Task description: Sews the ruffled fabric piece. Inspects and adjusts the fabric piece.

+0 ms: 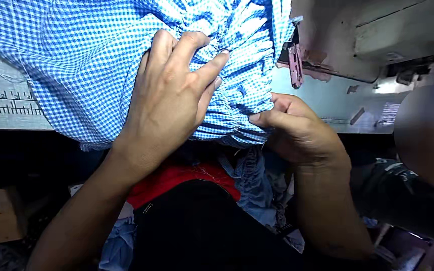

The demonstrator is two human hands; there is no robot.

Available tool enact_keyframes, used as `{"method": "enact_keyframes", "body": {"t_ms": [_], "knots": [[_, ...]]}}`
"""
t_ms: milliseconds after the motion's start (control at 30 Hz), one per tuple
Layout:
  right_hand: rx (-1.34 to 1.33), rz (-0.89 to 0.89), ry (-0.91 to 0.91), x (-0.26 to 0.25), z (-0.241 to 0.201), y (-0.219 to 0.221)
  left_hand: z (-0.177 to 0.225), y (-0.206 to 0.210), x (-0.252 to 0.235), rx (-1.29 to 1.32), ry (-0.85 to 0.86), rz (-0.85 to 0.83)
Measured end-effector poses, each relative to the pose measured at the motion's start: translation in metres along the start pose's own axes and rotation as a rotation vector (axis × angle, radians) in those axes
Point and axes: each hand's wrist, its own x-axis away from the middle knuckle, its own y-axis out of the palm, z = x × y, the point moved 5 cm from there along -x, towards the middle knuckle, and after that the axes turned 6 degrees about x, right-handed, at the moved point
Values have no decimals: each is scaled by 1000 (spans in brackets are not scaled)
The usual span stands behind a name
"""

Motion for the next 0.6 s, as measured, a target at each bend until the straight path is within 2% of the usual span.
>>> {"method": "enact_keyframes", "body": {"t_ms": [67,200,400,600], "knots": [[-41,26,47,3,-2,2,1,0,-1,-15,-6,-10],[-25,-82,-77,-2,3,0,2,0,-6,-46,-42,-14],[61,-47,-68,-1,4,4,2,-5,-20,-71,-193,46],[58,-40,-90,2,5,6,-4,-8,-36,-113,-159,90]]}}
